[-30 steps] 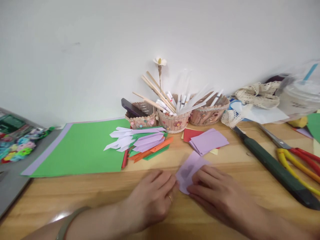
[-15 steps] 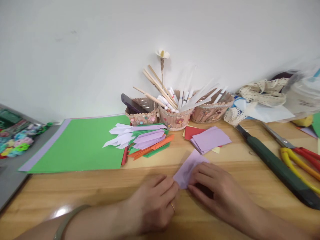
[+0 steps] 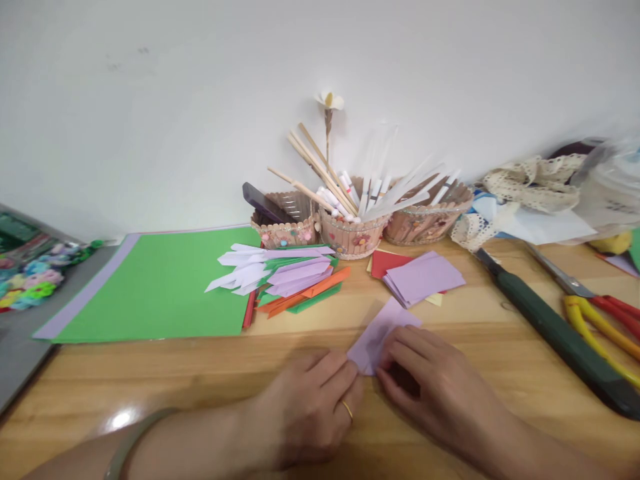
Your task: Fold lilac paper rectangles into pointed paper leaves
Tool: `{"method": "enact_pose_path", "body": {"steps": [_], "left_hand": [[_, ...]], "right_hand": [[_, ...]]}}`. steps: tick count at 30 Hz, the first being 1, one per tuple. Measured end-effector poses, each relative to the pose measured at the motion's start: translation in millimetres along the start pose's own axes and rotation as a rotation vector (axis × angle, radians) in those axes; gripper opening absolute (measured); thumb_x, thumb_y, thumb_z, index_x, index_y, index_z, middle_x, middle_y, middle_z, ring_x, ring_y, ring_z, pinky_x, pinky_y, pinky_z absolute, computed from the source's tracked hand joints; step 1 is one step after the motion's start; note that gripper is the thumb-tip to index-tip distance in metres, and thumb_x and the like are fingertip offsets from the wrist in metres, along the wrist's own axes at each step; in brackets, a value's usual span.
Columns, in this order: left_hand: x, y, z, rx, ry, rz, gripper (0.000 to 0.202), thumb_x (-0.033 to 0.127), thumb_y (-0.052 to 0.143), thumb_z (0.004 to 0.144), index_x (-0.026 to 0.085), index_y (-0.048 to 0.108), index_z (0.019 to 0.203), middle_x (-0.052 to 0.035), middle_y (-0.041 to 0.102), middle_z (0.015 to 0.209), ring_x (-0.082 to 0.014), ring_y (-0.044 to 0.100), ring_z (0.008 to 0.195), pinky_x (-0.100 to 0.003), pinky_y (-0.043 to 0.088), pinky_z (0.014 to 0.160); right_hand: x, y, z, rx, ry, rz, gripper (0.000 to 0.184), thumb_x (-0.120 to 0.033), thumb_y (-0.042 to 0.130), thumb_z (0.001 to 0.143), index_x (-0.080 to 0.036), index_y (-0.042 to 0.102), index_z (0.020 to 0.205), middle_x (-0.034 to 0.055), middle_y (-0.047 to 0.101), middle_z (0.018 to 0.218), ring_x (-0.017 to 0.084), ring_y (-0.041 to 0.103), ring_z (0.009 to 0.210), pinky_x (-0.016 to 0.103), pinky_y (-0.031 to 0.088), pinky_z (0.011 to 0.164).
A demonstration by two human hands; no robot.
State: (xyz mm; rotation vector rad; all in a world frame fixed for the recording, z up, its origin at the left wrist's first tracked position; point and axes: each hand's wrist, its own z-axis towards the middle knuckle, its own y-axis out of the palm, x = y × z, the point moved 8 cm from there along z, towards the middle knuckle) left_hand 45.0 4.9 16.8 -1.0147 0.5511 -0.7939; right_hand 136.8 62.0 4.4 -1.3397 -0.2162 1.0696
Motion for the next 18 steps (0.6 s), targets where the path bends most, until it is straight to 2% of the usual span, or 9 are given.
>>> {"method": "enact_pose_path", "body": {"steps": [3,6,9,14,18], "left_hand": [[-0.8,2.9,1.1,-0.048,-0.016,-0.009,0.034,0.008,0.027,0.095,0.007,0.060,0.101,-0.0072,0.063,0.082,-0.0172,0.058,0.074,-0.030,0.050,0.065],[-2.1,10.2,0.0,-0.111,-0.042,-0.007,0.025,0.010,0.037,0.094,0.009,0.058,0.107,-0.0059,0.062,0.083,-0.0168,0.058,0.077,-0.029,0.050,0.065],[-2.9,14.3,-1.7,-0.135,-0.061,0.001,0.019,0.010,0.043,0.093,0.010,0.057,0.104,-0.0052,0.061,0.084,-0.0170,0.059,0.078,-0.030,0.050,0.065],[-2.9,18.4,-3.9,-0.159,-0.078,-0.022,0.018,0.011,0.042,0.093,0.011,0.056,0.104,-0.0050,0.061,0.087,-0.0172,0.058,0.077,-0.031,0.049,0.065],[-2.6,23.3,-7.2,-0.164,-0.087,-0.020,0.012,0.011,0.049,0.091,0.013,0.055,0.101,-0.0039,0.060,0.089,-0.0173,0.058,0.079,-0.031,0.049,0.067]], "right_hand": [[0.4,0.5,0.6,-0.010,0.006,-0.010,0.013,-0.011,0.050,0.082,-0.018,0.052,0.071,0.0034,0.056,0.070,0.017,0.050,0.065,0.028,0.039,0.056],[0.7,1.4,0.7,-0.020,0.008,-0.023,0.013,-0.012,0.051,0.081,-0.018,0.051,0.071,0.0032,0.056,0.070,0.017,0.050,0.065,0.028,0.039,0.056],[0.9,1.4,0.7,-0.029,0.012,-0.021,0.012,-0.012,0.050,0.082,-0.018,0.051,0.072,0.0037,0.056,0.072,0.017,0.051,0.066,0.028,0.039,0.057],[1.1,2.2,0.8,-0.091,0.015,-0.002,0.013,-0.014,0.046,0.087,-0.018,0.052,0.076,0.0045,0.056,0.074,0.017,0.051,0.066,0.028,0.040,0.056],[0.9,0.7,1.3,-0.137,-0.034,-0.007,0.016,-0.015,0.043,0.091,-0.018,0.056,0.081,0.0036,0.058,0.076,0.017,0.052,0.068,0.028,0.040,0.059]]}}
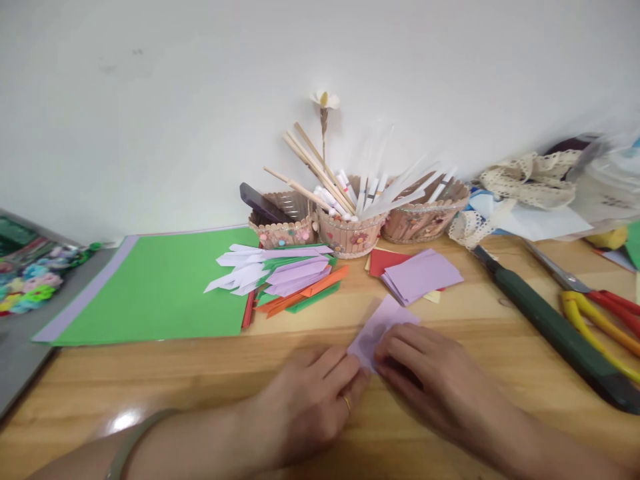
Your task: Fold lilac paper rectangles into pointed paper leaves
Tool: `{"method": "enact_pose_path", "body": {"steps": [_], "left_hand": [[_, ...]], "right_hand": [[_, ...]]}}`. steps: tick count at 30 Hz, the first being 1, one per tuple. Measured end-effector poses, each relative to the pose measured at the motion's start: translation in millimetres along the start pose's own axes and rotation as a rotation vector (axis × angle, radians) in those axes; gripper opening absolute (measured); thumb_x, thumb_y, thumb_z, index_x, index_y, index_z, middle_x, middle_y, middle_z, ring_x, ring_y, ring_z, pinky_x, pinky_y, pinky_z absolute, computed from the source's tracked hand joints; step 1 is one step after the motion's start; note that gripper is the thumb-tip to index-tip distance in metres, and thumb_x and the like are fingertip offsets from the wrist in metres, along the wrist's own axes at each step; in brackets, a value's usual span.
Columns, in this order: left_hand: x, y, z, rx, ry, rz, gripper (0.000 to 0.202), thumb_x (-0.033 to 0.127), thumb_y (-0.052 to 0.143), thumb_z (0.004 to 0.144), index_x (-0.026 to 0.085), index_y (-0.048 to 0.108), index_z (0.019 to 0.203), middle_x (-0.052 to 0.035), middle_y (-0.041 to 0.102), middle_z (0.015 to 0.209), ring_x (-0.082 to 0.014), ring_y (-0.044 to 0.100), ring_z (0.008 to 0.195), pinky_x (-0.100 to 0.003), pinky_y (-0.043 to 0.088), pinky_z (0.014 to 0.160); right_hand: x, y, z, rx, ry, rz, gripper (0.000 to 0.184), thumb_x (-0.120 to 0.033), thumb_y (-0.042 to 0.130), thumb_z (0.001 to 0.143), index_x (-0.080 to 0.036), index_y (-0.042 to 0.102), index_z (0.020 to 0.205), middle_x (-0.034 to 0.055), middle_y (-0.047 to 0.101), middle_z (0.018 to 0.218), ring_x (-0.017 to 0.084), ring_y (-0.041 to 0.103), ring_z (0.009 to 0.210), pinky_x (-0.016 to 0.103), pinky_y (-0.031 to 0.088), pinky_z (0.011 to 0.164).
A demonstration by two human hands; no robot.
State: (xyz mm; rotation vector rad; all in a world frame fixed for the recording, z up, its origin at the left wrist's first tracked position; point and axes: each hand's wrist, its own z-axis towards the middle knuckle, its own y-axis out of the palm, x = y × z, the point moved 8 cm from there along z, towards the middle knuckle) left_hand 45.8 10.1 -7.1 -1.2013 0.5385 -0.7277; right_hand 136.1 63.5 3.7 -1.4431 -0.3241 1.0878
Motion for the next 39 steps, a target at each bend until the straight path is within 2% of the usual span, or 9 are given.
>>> {"method": "enact_pose_path", "body": {"steps": [5,8,14,18,22,26,30,35,39], "left_hand": [[-2.2,6.4,-3.3,0.009,-0.028,0.015,0.009,0.015,0.048,0.093,0.015,0.056,0.098,-0.0041,0.060,0.089,-0.0152,0.058,0.081,-0.029,0.048,0.072],[-3.7,7.8,-4.4,0.024,-0.043,0.011,0.010,0.016,0.047,0.094,0.016,0.057,0.096,-0.0034,0.059,0.087,-0.0147,0.058,0.081,-0.028,0.048,0.071],[-9.5,1.8,-1.8,0.044,-0.021,0.017,0.013,0.018,0.045,0.096,0.016,0.056,0.090,-0.0026,0.058,0.086,-0.0150,0.057,0.081,-0.028,0.048,0.073],[-22.7,-3.7,2.4,0.055,-0.046,0.050,0.015,0.017,0.044,0.096,0.016,0.055,0.085,-0.0031,0.057,0.085,-0.0175,0.056,0.084,-0.031,0.048,0.074],[-34.2,-3.6,3.7,0.066,-0.077,0.070,0.016,0.017,0.042,0.097,0.015,0.056,0.088,-0.0033,0.056,0.087,-0.0173,0.055,0.087,-0.030,0.047,0.076],[-33.6,-3.9,5.5,0.060,-0.012,0.032,0.020,0.014,0.041,0.097,0.015,0.056,0.084,-0.0016,0.057,0.082,-0.0152,0.055,0.081,-0.029,0.046,0.073],[-32.2,-15.8,8.9,0.125,0.050,0.058,0.022,0.012,0.041,0.097,0.013,0.059,0.083,-0.0020,0.059,0.081,-0.0156,0.056,0.078,-0.029,0.046,0.072],[-37.4,-21.4,8.6,0.119,0.032,0.165,0.022,0.011,0.039,0.096,0.008,0.061,0.094,-0.0080,0.062,0.088,-0.0193,0.057,0.087,-0.032,0.047,0.076],[-37.8,-20.3,5.3,0.122,0.020,0.147,0.023,0.012,0.039,0.095,0.007,0.061,0.101,-0.0097,0.063,0.092,-0.0205,0.057,0.090,-0.033,0.048,0.077]], "right_hand": [[-17.4,-8.9,-5.2,-0.040,-0.344,-0.084,0.028,-0.015,0.035,0.097,-0.019,0.061,0.105,0.0045,0.063,0.086,0.017,0.054,0.075,0.030,0.041,0.063],[-20.6,-13.3,-8.4,-0.071,-0.439,-0.151,0.036,-0.017,0.027,0.098,-0.015,0.062,0.107,0.0057,0.064,0.083,0.018,0.053,0.073,0.033,0.041,0.062],[-16.0,-19.8,-6.7,-0.136,-0.423,-0.107,0.038,-0.012,0.028,0.093,-0.017,0.066,0.093,0.0077,0.067,0.088,0.020,0.056,0.081,0.036,0.044,0.072],[-27.6,-25.5,-5.1,-0.113,-0.453,-0.023,0.035,-0.007,0.034,0.085,-0.016,0.066,0.097,0.0078,0.069,0.097,0.021,0.059,0.092,0.037,0.045,0.084],[-39.2,-23.0,-5.3,-0.097,-0.482,0.008,0.034,-0.007,0.036,0.085,-0.015,0.065,0.102,0.0075,0.072,0.093,0.019,0.064,0.088,0.032,0.049,0.083],[-22.3,-20.2,-2.2,0.015,-0.396,-0.155,0.036,-0.011,0.040,0.091,-0.015,0.058,0.122,0.0112,0.067,0.113,0.021,0.060,0.109,0.037,0.050,0.090],[-13.0,-20.6,-3.2,0.101,-0.369,-0.284,0.030,-0.017,0.043,0.094,-0.013,0.061,0.118,0.0113,0.067,0.115,0.025,0.062,0.108,0.043,0.050,0.093],[-36.6,-8.4,-10.0,-0.059,-0.434,-0.110,0.033,-0.020,0.045,0.093,-0.014,0.059,0.122,0.0082,0.067,0.115,0.020,0.060,0.111,0.036,0.046,0.099],[-39.1,-3.2,-10.4,-0.071,-0.379,-0.060,0.036,-0.027,0.046,0.094,-0.016,0.055,0.128,0.0078,0.064,0.121,0.020,0.058,0.114,0.036,0.045,0.100]]}}
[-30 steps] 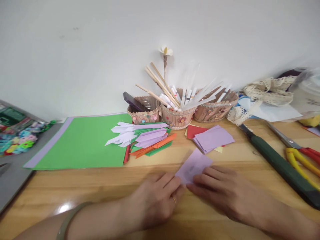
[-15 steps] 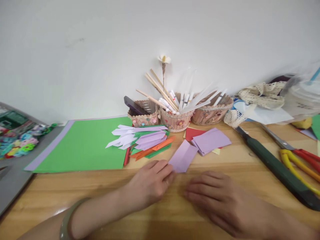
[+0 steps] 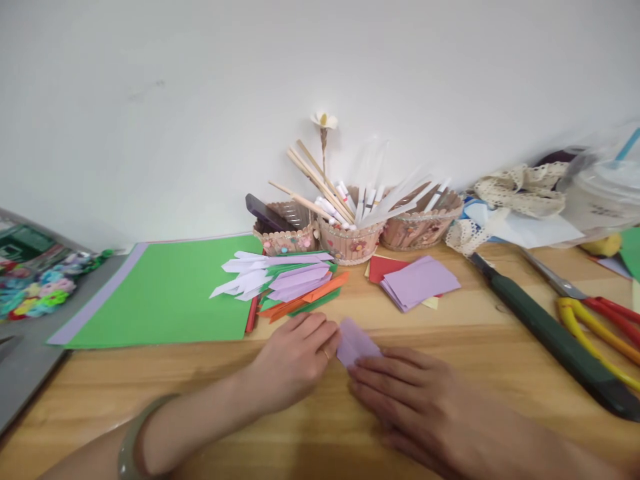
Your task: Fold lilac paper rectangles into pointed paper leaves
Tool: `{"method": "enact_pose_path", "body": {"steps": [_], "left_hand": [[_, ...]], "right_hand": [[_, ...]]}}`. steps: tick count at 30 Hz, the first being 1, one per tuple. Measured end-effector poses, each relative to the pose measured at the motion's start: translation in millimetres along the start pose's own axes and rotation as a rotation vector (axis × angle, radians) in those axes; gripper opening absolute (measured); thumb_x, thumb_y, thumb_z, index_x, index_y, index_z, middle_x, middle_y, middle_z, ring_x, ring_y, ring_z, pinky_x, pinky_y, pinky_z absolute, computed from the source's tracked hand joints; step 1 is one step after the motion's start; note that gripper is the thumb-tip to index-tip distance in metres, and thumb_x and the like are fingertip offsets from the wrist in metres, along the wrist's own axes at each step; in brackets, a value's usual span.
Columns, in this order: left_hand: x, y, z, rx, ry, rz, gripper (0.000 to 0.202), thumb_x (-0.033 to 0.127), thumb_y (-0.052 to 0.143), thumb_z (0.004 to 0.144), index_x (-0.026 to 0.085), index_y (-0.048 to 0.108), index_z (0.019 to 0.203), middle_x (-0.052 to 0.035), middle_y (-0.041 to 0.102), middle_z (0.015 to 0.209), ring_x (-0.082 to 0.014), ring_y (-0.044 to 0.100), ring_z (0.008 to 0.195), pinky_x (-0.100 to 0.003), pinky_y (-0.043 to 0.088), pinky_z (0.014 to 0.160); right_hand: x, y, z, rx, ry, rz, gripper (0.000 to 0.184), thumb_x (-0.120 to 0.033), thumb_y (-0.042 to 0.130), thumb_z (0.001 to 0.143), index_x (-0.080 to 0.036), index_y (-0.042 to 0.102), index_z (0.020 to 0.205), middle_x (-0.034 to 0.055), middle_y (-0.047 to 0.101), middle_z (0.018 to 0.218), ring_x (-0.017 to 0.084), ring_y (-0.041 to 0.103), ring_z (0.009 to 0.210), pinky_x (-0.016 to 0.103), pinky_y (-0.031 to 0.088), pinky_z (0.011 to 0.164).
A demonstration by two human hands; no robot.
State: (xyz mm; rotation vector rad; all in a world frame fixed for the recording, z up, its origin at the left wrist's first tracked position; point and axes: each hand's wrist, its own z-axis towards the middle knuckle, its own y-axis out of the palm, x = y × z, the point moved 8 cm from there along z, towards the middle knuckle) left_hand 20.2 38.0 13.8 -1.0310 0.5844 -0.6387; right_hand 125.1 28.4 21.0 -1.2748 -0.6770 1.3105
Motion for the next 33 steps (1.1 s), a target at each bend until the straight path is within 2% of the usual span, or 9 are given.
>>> {"method": "enact_pose_path", "body": {"steps": [4,8,11,13,15,17,21,26,33], "left_hand": [[4.6,-2.5,0.2,0.064,0.022,-0.064,0.025,0.012,0.038,0.096,0.008,0.063,0.096,-0.0085,0.065,0.089,-0.0195,0.057,0.089,-0.033,0.049,0.081],[5.0,-1.7,4.8,0.040,0.029,-0.106,0.026,0.012,0.038,0.097,0.008,0.064,0.098,-0.0087,0.066,0.094,-0.0197,0.058,0.091,-0.034,0.049,0.084],[6.0,-1.8,6.7,0.016,0.065,-0.137,0.026,0.011,0.038,0.097,0.008,0.063,0.103,-0.0095,0.066,0.106,-0.0201,0.057,0.099,-0.036,0.047,0.090],[8.0,-0.7,6.5,-0.006,0.105,-0.156,0.027,0.012,0.037,0.097,0.010,0.062,0.107,-0.0092,0.065,0.112,-0.0204,0.056,0.103,-0.038,0.045,0.093],[8.0,0.0,6.2,-0.015,0.114,-0.172,0.028,0.012,0.035,0.098,0.011,0.061,0.109,-0.0083,0.065,0.114,-0.0202,0.056,0.104,-0.040,0.045,0.094],[7.1,-0.2,6.5,-0.011,0.105,-0.180,0.030,0.013,0.034,0.099,0.011,0.062,0.108,-0.0075,0.065,0.113,-0.0200,0.056,0.103,-0.040,0.046,0.093],[6.5,-1.6,7.3,0.003,0.107,-0.174,0.033,0.014,0.030,0.100,0.012,0.063,0.107,-0.0065,0.066,0.113,-0.0205,0.056,0.104,-0.039,0.047,0.092],[4.1,0.6,7.5,-0.001,0.099,-0.150,0.032,0.013,0.031,0.100,0.013,0.062,0.108,-0.0056,0.066,0.115,-0.0222,0.055,0.107,-0.041,0.045,0.093],[-3.0,4.4,11.7,-0.012,0.089,-0.195,0.026,0.016,0.038,0.098,0.017,0.064,0.102,-0.0029,0.066,0.114,-0.0225,0.055,0.106,-0.042,0.044,0.090]], "right_hand": [[4.5,-3.1,-0.8,0.038,0.013,-0.030,0.036,-0.031,0.044,0.095,-0.013,0.058,0.123,0.0085,0.065,0.119,0.022,0.058,0.113,0.037,0.047,0.097],[10.6,-14.8,-0.7,0.119,0.059,0.011,0.029,-0.030,0.043,0.095,-0.016,0.065,0.109,0.0081,0.071,0.104,0.021,0.064,0.099,0.033,0.052,0.085],[33.3,-25.3,-3.7,0.246,0.269,0.049,0.026,-0.022,0.040,0.095,-0.019,0.066,0.095,0.0069,0.071,0.088,0.017,0.065,0.080,0.029,0.052,0.070],[51.6,-26.1,-8.0,0.293,0.441,0.056,0.022,-0.024,0.043,0.093,-0.020,0.064,0.089,0.0059,0.068,0.082,0.016,0.063,0.072,0.028,0.051,0.062],[64.2,-21.5,-11.0,0.292,0.561,0.065,0.017,-0.028,0.048,0.090,-0.020,0.063,0.086,0.0046,0.066,0.079,0.016,0.062,0.068,0.027,0.050,0.059],[69.7,-14.5,-11.3,0.263,0.613,0.082,0.015,-0.030,0.052,0.088,-0.021,0.062,0.083,0.0038,0.065,0.077,0.017,0.061,0.067,0.027,0.049,0.058],[72.8,-5.1,-9.7,0.231,0.645,0.099,0.013,-0.026,0.051,0.089,-0.021,0.063,0.085,0.0032,0.065,0.079,0.017,0.061,0.069,0.028,0.048,0.058],[74.6,-2.6,-4.4,0.252,0.588,0.124,0.017,-0.021,0.048,0.090,-0.020,0.062,0.098,0.0055,0.067,0.090,0.017,0.063,0.078,0.030,0.051,0.067],[77.5,-0.3,-4.8,0.259,0.573,0.021,0.018,-0.017,0.047,0.089,-0.020,0.064,0.096,0.0045,0.068,0.092,0.017,0.065,0.081,0.028,0.050,0.066]]}}
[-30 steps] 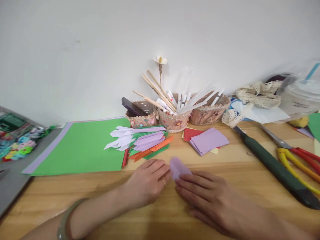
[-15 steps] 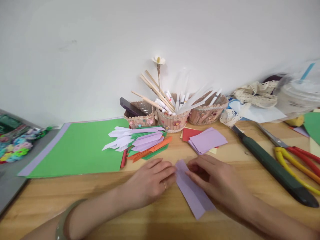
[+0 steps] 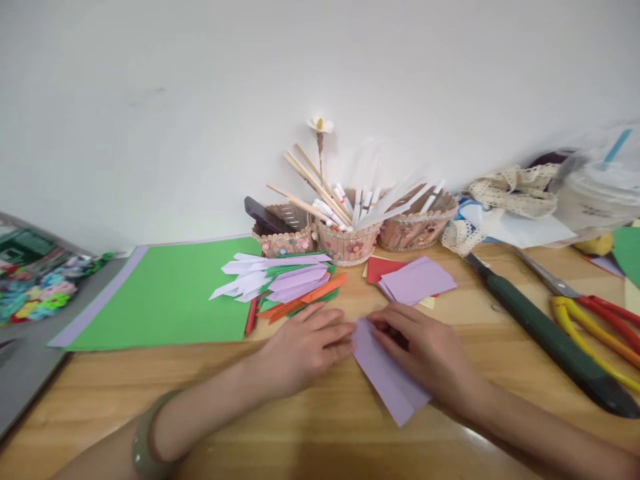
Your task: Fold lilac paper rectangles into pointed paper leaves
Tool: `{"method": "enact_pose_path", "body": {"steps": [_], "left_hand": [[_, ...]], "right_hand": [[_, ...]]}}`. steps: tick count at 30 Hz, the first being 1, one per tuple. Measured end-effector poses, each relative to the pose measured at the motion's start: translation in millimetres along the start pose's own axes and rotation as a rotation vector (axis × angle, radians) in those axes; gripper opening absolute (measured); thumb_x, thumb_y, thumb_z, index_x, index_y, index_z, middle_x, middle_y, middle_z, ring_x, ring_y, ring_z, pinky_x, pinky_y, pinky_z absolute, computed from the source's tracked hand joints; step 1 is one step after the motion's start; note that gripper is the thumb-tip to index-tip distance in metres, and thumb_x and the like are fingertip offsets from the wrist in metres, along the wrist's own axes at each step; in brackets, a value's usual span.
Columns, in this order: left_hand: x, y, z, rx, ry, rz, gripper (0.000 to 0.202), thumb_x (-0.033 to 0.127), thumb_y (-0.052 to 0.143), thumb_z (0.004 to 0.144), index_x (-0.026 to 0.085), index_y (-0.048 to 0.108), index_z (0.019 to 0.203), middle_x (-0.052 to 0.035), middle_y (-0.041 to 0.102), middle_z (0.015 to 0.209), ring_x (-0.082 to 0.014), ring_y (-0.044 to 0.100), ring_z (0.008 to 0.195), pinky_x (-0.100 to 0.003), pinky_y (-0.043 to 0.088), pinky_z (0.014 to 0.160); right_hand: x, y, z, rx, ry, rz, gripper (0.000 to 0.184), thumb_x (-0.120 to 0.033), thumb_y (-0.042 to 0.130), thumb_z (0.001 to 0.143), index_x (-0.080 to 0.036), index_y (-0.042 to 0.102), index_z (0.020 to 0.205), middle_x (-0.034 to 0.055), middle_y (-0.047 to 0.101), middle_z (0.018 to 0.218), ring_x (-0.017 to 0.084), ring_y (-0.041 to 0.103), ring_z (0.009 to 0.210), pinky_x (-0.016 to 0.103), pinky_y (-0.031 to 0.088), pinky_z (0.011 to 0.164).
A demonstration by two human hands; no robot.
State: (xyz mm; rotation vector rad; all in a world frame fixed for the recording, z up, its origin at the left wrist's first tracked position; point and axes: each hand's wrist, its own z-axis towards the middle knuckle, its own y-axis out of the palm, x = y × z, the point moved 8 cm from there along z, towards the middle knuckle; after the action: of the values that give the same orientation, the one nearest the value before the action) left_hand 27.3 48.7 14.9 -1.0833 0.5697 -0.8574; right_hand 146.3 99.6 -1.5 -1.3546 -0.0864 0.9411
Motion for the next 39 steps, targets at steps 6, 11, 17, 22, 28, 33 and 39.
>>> {"method": "enact_pose_path", "body": {"steps": [6,11,17,22,28,33,39], "left_hand": [[-6.4,0.3,0.4,-0.001,0.033,0.127,0.025,0.015,0.041,0.097,0.018,0.065,0.104,-0.0008,0.066,0.116,-0.0233,0.055,0.108,-0.045,0.039,0.098],[-7.3,-0.4,8.7,0.029,0.100,0.255,0.026,0.013,0.043,0.096,0.013,0.068,0.092,-0.0052,0.069,0.103,-0.0201,0.060,0.095,-0.039,0.045,0.093],[-10.3,-2.0,10.3,0.134,0.083,0.227,0.031,0.011,0.037,0.097,0.008,0.068,0.090,-0.0072,0.071,0.092,-0.0194,0.062,0.084,-0.031,0.052,0.076],[-10.7,4.1,6.3,0.083,0.053,0.194,0.025,0.011,0.042,0.095,0.007,0.067,0.095,-0.0081,0.069,0.099,-0.0204,0.061,0.090,-0.032,0.052,0.078],[-12.9,6.4,4.4,0.042,0.046,0.168,0.025,0.011,0.041,0.096,0.006,0.064,0.104,-0.0087,0.068,0.105,-0.0212,0.059,0.095,-0.033,0.052,0.082],[-14.7,11.1,3.8,0.029,0.012,0.139,0.023,0.013,0.042,0.097,0.008,0.060,0.110,-0.0083,0.066,0.105,-0.0206,0.058,0.096,-0.032,0.052,0.081],[-21.5,21.9,2.4,0.003,-0.105,0.067,0.018,0.018,0.046,0.097,0.015,0.061,0.105,-0.0051,0.063,0.102,-0.0174,0.058,0.095,-0.031,0.051,0.081]], "right_hand": [[-2.0,0.8,10.4,0.024,-0.129,-0.162,0.019,-0.018,0.047,0.091,-0.022,0.066,0.092,0.0015,0.067,0.085,0.013,0.063,0.070,0.023,0.046,0.060],[-9.7,2.9,15.3,0.064,-0.243,-0.264,0.026,-0.020,0.041,0.095,-0.018,0.066,0.089,0.0041,0.064,0.078,0.017,0.060,0.069,0.026,0.040,0.054],[-17.4,3.2,12.8,0.101,-0.315,-0.330,0.025,-0.017,0.041,0.095,-0.015,0.065,0.088,0.0053,0.063,0.077,0.018,0.059,0.073,0.028,0.039,0.057],[-24.0,1.8,9.4,0.090,-0.393,-0.358,0.027,-0.012,0.038,0.094,-0.014,0.065,0.094,0.0063,0.064,0.081,0.020,0.057,0.074,0.030,0.042,0.060],[-33.8,-0.2,6.1,0.068,-0.499,-0.397,0.031,-0.009,0.033,0.093,-0.009,0.064,0.096,0.0097,0.063,0.082,0.021,0.056,0.074,0.032,0.046,0.061],[-35.3,0.1,7.9,0.048,-0.507,-0.365,0.035,-0.010,0.029,0.094,-0.008,0.064,0.096,0.0105,0.064,0.084,0.021,0.057,0.075,0.031,0.049,0.063],[-35.2,-0.1,7.7,0.034,-0.504,-0.370,0.037,-0.011,0.027,0.094,-0.008,0.064,0.099,0.0113,0.064,0.084,0.021,0.057,0.075,0.032,0.050,0.062]]}}
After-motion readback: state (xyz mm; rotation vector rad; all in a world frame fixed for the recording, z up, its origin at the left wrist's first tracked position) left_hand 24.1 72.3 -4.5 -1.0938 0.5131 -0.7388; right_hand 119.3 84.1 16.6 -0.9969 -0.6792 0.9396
